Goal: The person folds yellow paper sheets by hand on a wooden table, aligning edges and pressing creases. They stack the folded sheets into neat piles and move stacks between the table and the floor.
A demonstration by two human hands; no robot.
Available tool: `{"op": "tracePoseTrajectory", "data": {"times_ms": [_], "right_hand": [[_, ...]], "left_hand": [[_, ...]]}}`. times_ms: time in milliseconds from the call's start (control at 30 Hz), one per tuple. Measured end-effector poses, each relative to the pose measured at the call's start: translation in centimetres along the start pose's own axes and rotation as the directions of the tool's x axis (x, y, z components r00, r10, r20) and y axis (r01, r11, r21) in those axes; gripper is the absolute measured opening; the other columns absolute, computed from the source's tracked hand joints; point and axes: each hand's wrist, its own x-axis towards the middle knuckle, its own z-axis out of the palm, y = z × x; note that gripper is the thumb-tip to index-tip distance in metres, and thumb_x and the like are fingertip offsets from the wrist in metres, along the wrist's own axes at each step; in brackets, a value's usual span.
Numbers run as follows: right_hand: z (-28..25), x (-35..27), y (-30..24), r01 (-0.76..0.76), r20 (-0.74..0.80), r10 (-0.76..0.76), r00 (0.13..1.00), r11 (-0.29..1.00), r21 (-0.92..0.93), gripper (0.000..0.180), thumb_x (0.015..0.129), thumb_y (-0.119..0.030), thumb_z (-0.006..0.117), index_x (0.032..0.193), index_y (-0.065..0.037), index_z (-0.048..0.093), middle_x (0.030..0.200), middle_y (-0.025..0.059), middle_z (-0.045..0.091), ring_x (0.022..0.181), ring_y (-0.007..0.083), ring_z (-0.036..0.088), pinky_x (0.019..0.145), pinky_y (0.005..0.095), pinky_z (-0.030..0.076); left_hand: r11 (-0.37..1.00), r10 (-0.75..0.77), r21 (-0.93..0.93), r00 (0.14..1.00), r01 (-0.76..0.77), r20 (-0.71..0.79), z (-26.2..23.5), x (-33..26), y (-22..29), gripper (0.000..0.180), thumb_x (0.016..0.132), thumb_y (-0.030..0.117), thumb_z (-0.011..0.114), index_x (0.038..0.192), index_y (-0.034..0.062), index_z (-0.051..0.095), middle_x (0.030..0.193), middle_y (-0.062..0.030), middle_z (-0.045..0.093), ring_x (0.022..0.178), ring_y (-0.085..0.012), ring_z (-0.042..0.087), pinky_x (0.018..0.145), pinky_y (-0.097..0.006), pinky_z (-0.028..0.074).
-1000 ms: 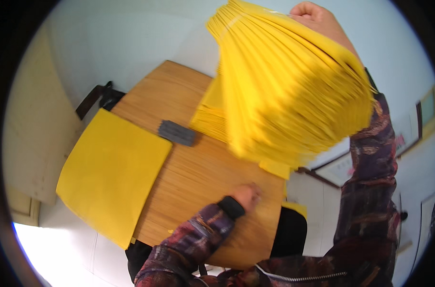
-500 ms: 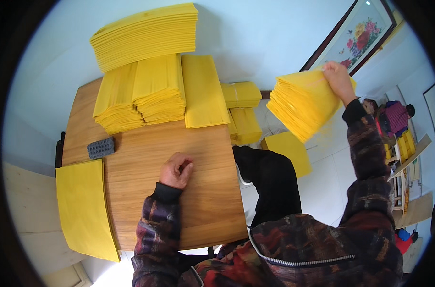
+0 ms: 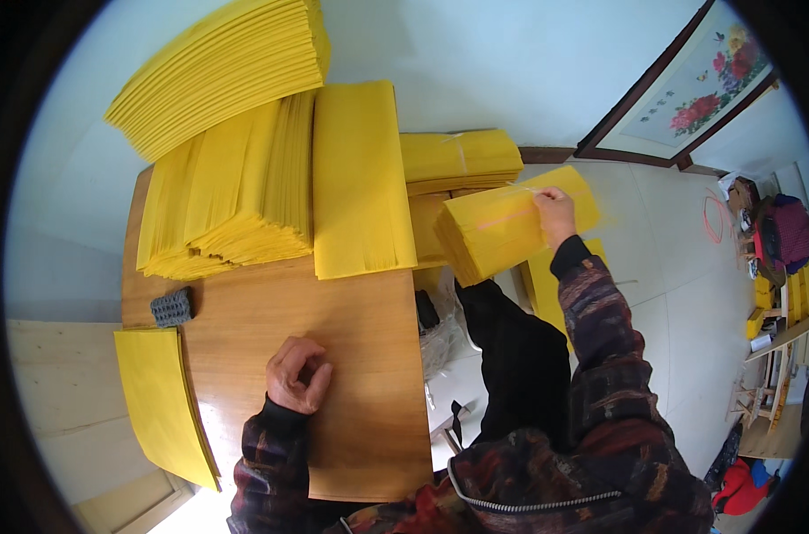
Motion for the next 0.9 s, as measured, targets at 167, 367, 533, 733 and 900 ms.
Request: {"op": "tracePoseTrajectory", "data": {"times_ms": [167,367,533,733,900], "right_hand": [[6.1,1.0,1.5,-0.106,0.087,0.094,0.992,0.983,0.151,0.006,0.081,-0.011,0.061,0.079,-0.006,0.06,0.064,-0.0012,0.053,0.05,0.0093,0.046,0.042,0.0243,0.033],[10.3,0.6,3.6,-0.228,0.053,0.222,0.974,0.964,0.139,0.01,0.085,-0.014,0.058,0.083,-0.004,0.057,0.064,0.0,0.052,0.054,0.0107,0.046,0.048,0.026,0.037],[12.2,0.1,9.0,-0.118,0.127,0.128,0.984,0.989,-0.085,0.015,0.086,-0.014,0.056,0.086,0.0,0.058,0.07,0.0038,0.058,0.061,0.0131,0.054,0.054,0.0279,0.043],[11.8,0.6,10.6,-0.068,0.164,0.094,0.982,0.985,-0.157,0.016,0.084,-0.015,0.058,0.089,0.0,0.06,0.071,0.0073,0.059,0.064,0.0143,0.057,0.056,0.0288,0.044],[12.2,0.3,8.6,0.022,0.201,0.015,0.98,0.983,-0.183,0.017,0.085,-0.015,0.057,0.09,0.0,0.059,0.071,0.0098,0.06,0.064,0.0169,0.057,0.057,0.0314,0.045]], "left_hand": [[0.998,0.012,0.058,1.0,-0.012,-0.015,0.3,0.0,-0.2,0.019,0.066,0.0,0.063,0.085,0.0038,0.057,0.077,-0.0075,0.053,0.057,-0.0134,0.049,0.05,-0.025,0.039],[0.991,0.048,0.122,0.999,-0.045,-0.022,0.4,0.1,-0.4,0.024,0.063,0.001,0.065,0.086,0.0031,0.057,0.074,-0.0104,0.056,0.054,-0.0171,0.051,0.049,-0.027,0.042],[0.99,0.056,0.134,0.998,-0.051,-0.035,0.5,0.1,-0.3,0.025,0.062,0.001,0.065,0.086,0.0036,0.057,0.072,-0.0102,0.055,0.054,-0.0169,0.051,0.049,-0.028,0.043],[0.994,0.018,0.112,1.0,-0.016,-0.022,0.6,0.0,0.0,0.021,0.066,-0.001,0.061,0.086,0.0047,0.055,0.08,-0.0074,0.051,0.058,-0.0124,0.046,0.05,-0.024,0.038],[0.977,0.022,0.213,1.0,-0.021,-0.001,0.4,-0.1,0.2,0.02,0.066,0.001,0.062,0.085,0.0047,0.054,0.08,-0.008,0.051,0.056,-0.0128,0.046,0.049,-0.024,0.037]]}}
